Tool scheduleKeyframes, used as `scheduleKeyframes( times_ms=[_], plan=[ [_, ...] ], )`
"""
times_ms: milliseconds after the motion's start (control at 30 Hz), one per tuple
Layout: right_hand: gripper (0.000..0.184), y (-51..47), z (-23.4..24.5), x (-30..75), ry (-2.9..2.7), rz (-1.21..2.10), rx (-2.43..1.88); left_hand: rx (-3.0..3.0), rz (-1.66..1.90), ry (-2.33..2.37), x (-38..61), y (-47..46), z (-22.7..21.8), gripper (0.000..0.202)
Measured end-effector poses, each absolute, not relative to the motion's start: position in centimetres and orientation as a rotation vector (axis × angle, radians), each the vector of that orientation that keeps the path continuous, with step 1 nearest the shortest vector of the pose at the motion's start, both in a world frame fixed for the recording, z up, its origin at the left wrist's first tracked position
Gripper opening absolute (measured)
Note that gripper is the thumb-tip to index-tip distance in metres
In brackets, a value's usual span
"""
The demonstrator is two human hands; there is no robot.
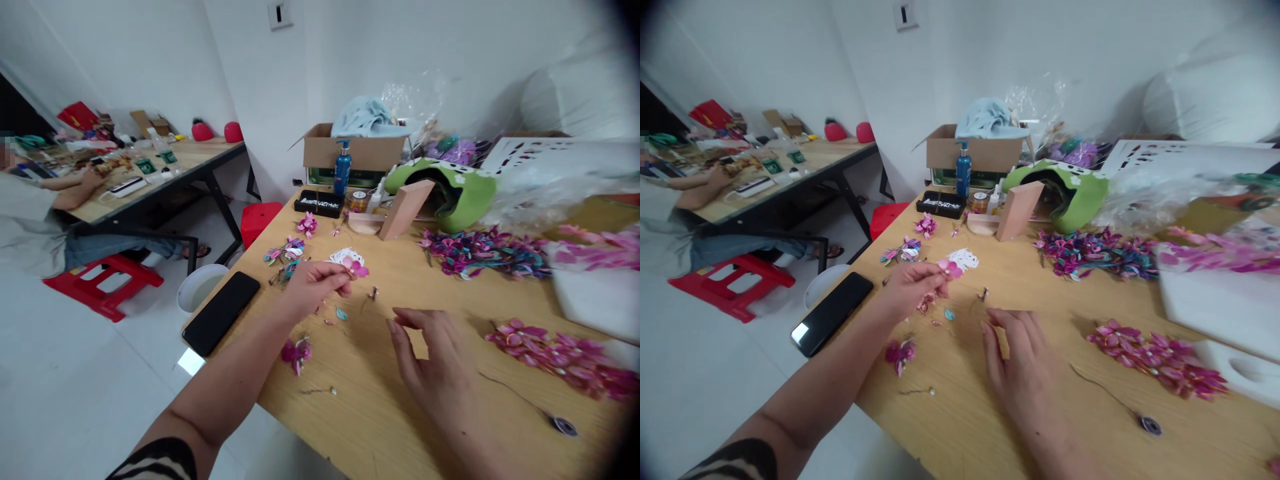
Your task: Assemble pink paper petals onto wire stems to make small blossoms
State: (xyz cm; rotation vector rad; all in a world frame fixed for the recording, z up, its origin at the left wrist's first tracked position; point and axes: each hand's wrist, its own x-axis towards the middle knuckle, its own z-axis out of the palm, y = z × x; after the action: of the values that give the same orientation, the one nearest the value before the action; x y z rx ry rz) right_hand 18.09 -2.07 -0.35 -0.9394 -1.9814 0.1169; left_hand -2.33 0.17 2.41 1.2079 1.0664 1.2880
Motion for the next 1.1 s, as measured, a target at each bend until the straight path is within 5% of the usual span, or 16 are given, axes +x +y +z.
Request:
scheduleKeyframes(
  times_ms=[333,800,1100],
  plan=[
    [0.011,-2.2,-1.3,17.7,-2.145,0.3,-0.807,0.756,1.675,0.516,-5.9,0.4,4.1,0.008],
    [0.054,-5.6,-0.6,12.8,-2.765,0.365,-0.438,0.597,1.61,0.442,-7.2,0.9,3.4,0.015],
    [0.027,-4.7,-1.1,13.3,-2.615,0.328,-0.657,0.612,1.584,0.431,-6.7,0.6,3.4,0.012]
  ],
)
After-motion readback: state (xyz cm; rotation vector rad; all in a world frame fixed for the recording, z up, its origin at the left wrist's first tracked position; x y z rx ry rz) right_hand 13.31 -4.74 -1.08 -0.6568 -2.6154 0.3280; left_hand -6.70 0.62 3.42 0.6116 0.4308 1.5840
